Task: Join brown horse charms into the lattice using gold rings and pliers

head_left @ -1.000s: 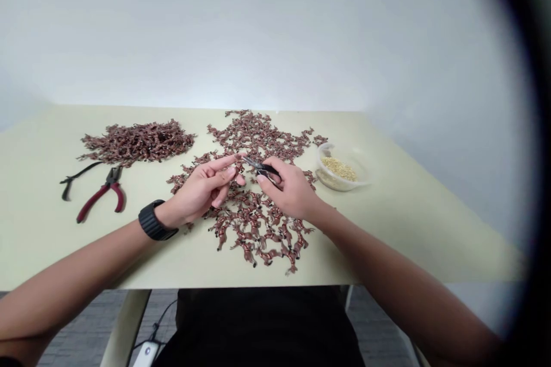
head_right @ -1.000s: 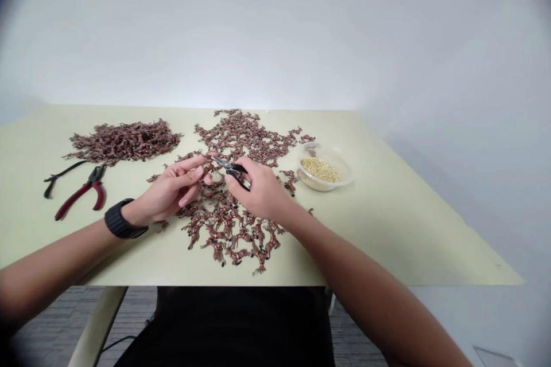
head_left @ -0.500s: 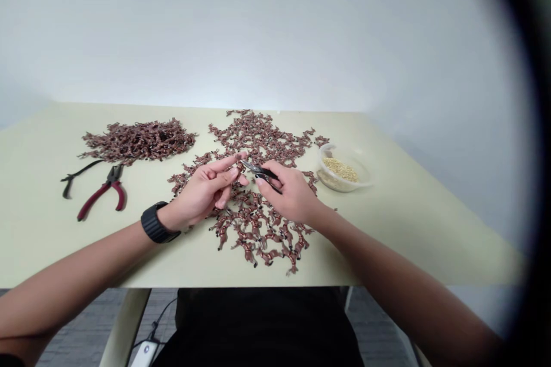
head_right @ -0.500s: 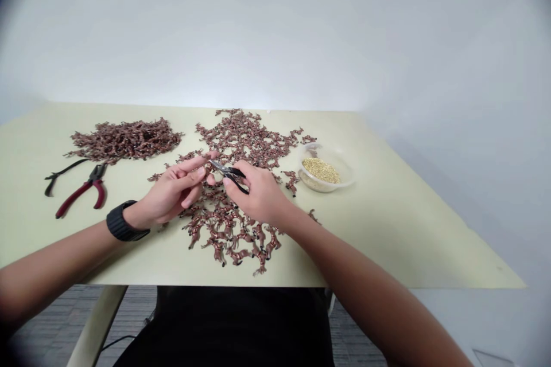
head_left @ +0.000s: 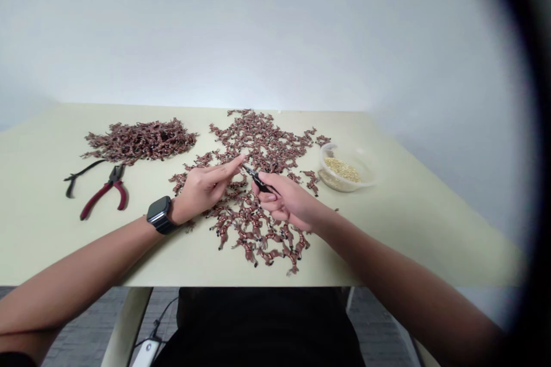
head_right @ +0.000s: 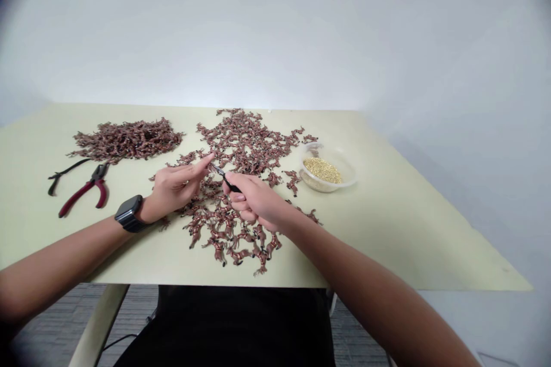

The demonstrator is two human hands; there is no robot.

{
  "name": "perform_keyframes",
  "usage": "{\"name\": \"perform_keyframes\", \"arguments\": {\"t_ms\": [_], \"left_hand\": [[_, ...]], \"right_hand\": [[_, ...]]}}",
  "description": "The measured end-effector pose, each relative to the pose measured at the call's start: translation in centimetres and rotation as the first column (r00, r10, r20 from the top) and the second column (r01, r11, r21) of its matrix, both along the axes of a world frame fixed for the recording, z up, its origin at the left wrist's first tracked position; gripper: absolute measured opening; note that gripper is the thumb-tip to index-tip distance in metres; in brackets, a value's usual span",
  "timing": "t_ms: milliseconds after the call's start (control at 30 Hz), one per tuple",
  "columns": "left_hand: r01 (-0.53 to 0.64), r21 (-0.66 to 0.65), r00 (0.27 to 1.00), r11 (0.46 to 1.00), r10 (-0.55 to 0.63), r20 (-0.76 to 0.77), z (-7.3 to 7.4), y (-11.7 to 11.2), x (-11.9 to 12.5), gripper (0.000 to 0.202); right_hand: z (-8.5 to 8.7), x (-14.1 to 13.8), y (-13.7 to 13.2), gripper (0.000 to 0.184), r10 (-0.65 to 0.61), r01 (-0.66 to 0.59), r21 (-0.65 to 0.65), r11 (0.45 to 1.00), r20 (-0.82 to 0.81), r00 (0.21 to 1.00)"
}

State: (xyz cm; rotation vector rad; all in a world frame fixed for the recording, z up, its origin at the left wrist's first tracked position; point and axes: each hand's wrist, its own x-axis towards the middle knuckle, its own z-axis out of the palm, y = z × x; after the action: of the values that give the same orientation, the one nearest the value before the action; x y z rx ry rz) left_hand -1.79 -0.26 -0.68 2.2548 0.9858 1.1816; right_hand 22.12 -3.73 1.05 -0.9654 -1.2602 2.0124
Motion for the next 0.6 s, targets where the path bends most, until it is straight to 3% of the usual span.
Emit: {"name": "perform_keyframes", "arguments": {"t_ms": [100,200,267,367,433,600], "left_hand": [[0.019,0.012,1.0,1.0,-0.018,-0.021,0.0,0.4,-0.2,0.047],[0.026,-0.143,0.997,0.989,-0.016,0.075,0.3,0.0,0.5,0.045],[0.098,-0.332,0.981,0.938,-0.034,0.193,0.7,-0.4,1.1,0.051],[0.249,-0.527,0.933,0.812,-0.055,0.356,1.1,-0.6,1.7,0.06],[0.307,-0.566,0.906,0.765,-0.053,0.42,1.1,-0.5,1.7,0.057],[0.42,-0.587,0.847,0.692,-0.068,0.527,0.5,0.3,1.4,0.029]], "right_hand": [[0.2,0.3,0.3,0.038,0.037,-0.043,-0.116,0.992,-0.054,0.998],[0.3,0.4,0.5,0.038,-0.01,-0.001,-0.122,0.993,-0.089,0.996],[0.1,0.5,0.8,0.038,-0.081,0.075,-0.073,0.995,-0.084,0.993],[-0.5,0.8,1.3,0.038,-0.17,0.171,0.042,0.984,-0.029,0.985],[-0.8,1.0,1.6,0.038,-0.193,0.191,0.109,0.975,0.008,0.981],[-1.2,1.0,1.6,0.035,-0.214,0.171,0.289,0.942,0.125,0.969]]}}
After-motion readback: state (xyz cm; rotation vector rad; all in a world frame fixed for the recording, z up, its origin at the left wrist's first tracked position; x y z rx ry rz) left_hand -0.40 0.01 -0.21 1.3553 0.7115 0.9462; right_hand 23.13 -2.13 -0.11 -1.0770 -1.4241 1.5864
